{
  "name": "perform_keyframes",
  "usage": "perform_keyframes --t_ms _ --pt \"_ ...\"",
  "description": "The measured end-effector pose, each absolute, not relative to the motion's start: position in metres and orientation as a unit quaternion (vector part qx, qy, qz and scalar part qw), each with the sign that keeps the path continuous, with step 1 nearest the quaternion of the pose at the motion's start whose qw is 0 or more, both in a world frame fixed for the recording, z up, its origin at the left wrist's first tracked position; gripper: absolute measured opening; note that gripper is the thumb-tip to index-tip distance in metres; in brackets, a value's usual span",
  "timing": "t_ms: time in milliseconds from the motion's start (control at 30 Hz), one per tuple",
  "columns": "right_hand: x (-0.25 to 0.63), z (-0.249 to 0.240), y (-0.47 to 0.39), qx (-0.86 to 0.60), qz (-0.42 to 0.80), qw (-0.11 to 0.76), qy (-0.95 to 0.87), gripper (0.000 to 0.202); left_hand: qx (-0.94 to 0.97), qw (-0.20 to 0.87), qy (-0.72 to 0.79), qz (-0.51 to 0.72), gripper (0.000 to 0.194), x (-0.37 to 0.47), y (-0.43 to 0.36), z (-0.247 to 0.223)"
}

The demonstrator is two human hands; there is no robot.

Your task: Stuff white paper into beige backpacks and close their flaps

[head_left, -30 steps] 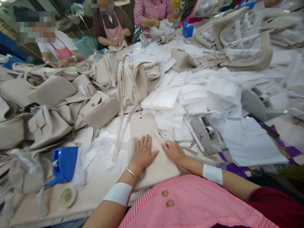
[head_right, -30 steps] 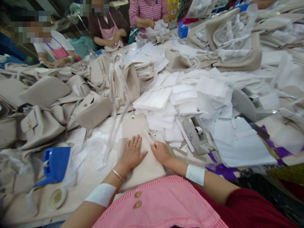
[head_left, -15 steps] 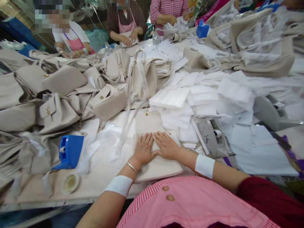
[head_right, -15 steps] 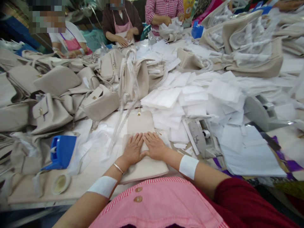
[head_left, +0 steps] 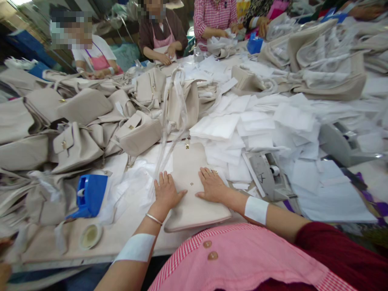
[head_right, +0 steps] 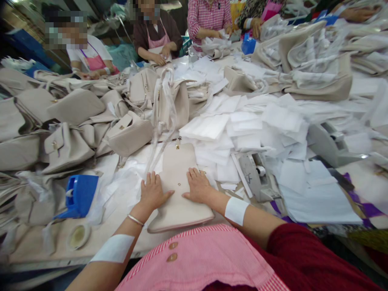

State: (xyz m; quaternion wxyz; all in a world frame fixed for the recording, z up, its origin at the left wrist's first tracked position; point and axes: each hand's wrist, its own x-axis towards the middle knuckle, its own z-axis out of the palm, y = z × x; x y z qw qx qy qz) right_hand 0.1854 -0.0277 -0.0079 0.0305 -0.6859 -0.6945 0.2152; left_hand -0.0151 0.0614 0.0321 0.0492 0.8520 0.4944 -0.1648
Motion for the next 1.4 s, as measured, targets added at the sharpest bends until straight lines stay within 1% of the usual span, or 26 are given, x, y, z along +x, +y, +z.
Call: perform_keyframes --t_ms 33,100,167,233,267,367,433,500,567,600,633,700,767,800,867,933,967,1033,1100,1167,1233,1267,1333,1400 --pt "0.186 -0.007 -0.028 -0.685 0.216 0.029 -0.695 0.105 0.868 0.04 0.47 -0.157 0.1 -0.01 0.057 0.039" --pt "0.187 -0.003 -0.028 -0.684 0.22 0.026 -0.695 0.103 0.91 0.068 0.379 -0.156 0.098 0.002 0.045 0.048" --pt "0.188 0.002 -0.03 -0.685 0.222 0.028 -0.693 0.101 0.93 0.124 0.297 -0.178 0.105 0.012 0.033 0.047" --pt "0.189 0.005 -0.032 -0.685 0.215 0.044 -0.695 0.098 0.926 0.15 0.28 -0.202 0.114 0.018 0.025 0.039" --pt "0.189 0.006 -0.033 -0.683 0.208 0.056 -0.697 0.097 0.922 0.146 0.294 -0.204 0.117 0.018 0.024 0.032" --pt "0.193 0.007 -0.035 -0.679 0.181 0.092 -0.706 0.093 0.927 0.116 0.313 -0.173 0.116 0.015 0.03 0.007" --pt "0.201 0.01 -0.04 -0.666 0.161 0.114 -0.719 0.079 0.935 0.114 0.305 -0.139 0.115 0.012 0.04 -0.012" --pt "0.217 0.019 -0.055 -0.65 0.132 0.154 -0.732 0.059 0.946 0.115 0.291 -0.086 0.112 0.008 0.048 -0.028" --pt "0.243 0.034 -0.081 -0.636 0.088 0.224 -0.733 0.042 0.953 0.115 0.278 -0.047 0.114 0.003 0.053 -0.041" --pt "0.261 0.042 -0.098 -0.637 0.063 0.265 -0.721 0.037 0.955 0.113 0.273 -0.035 0.116 0.001 0.054 -0.046" --pt "0.283 0.048 -0.117 -0.645 0.038 0.303 -0.7 0.033 0.957 0.109 0.269 -0.027 0.117 -0.001 0.055 -0.051" --pt "0.337 0.056 -0.157 -0.716 -0.004 0.348 -0.605 0.029 0.959 0.101 0.263 -0.017 0.116 -0.004 0.058 -0.058" --pt "0.394 0.056 -0.198 -0.831 -0.027 0.326 -0.45 0.028 0.959 0.102 0.264 -0.018 0.114 -0.004 0.061 -0.063" --pt "0.42 0.054 -0.217 -0.877 -0.015 0.289 -0.385 0.027 0.957 0.106 0.27 -0.026 0.115 -0.003 0.062 -0.064" --pt "0.455 0.049 -0.246 -0.905 -0.002 0.268 -0.329 0.02 0.95 0.114 0.284 -0.053 0.116 0.002 0.063 -0.059" --pt "0.463 0.046 -0.259 -0.909 0.007 0.276 -0.312 0.019 0.943 0.124 0.294 -0.1 0.113 0.007 0.057 -0.043" --pt "0.456 0.046 -0.257 -0.902 0.007 0.294 -0.317 0.019 0.938 0.128 0.295 -0.127 0.11 0.01 0.052 -0.032" --pt "0.429 0.052 -0.238 -0.866 0.013 0.353 -0.354 0.019 0.924 0.153 0.302 -0.181 0.116 0.016 0.042 -0.009" --pt "0.389 0.06 -0.205 -0.801 0.049 0.419 -0.426 0.018 0.919 0.173 0.302 -0.183 0.118 0.021 0.039 0.008" --pt "0.344 0.067 -0.166 -0.713 0.121 0.452 -0.522 0.017 0.918 0.209 0.292 -0.166 0.12 0.02 0.043 0.017" --pt "0.299 0.068 -0.127 -0.62 0.189 0.44 -0.622 0.017 0.916 0.247 0.284 -0.14 0.12 0.013 0.051 0.02" --pt "0.28 0.066 -0.109 -0.58 0.209 0.416 -0.669 0.018 0.915 0.261 0.28 -0.126 0.119 0.008 0.053 0.02" --pt "0.248 0.06 -0.075 -0.53 0.212 0.336 -0.749 0.02 0.916 0.276 0.273 -0.102 0.117 -0.001 0.056 0.018" --pt "0.225 0.053 -0.046 -0.52 0.18 0.227 -0.804 0.023 0.919 0.274 0.272 -0.08 0.116 -0.006 0.056 0.014"
